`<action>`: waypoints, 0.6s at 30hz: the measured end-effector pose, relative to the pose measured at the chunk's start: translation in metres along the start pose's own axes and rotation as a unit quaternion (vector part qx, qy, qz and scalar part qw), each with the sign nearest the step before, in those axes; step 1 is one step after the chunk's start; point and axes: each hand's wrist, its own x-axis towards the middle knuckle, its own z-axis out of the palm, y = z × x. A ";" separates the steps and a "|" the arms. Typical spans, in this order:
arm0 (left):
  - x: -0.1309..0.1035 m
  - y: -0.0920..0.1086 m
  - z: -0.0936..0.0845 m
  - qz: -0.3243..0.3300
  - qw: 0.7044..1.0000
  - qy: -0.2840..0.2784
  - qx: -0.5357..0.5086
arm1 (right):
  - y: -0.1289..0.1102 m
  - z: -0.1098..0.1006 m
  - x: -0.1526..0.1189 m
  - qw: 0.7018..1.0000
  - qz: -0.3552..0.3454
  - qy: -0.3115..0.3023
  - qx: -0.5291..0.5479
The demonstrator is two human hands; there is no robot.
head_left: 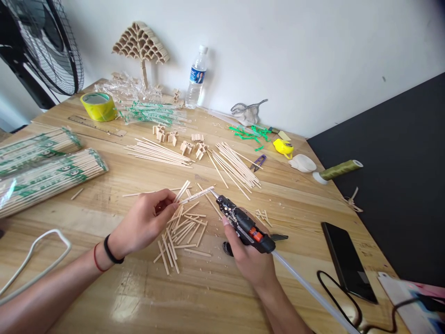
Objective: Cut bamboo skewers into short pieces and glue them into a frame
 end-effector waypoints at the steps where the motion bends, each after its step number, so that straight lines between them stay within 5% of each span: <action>1: 0.000 0.000 0.000 -0.002 1.000 -0.001 0.001 | 0.000 0.000 0.000 1.000 0.004 0.003 0.000; 11: 0.002 -0.001 -0.005 -0.027 0.999 -0.032 -0.024 | 0.014 -0.002 0.004 0.998 0.050 0.034 0.032; 18: -0.002 0.002 0.000 -0.065 0.978 -0.146 -0.133 | 0.011 0.007 0.003 0.941 0.100 -0.021 0.323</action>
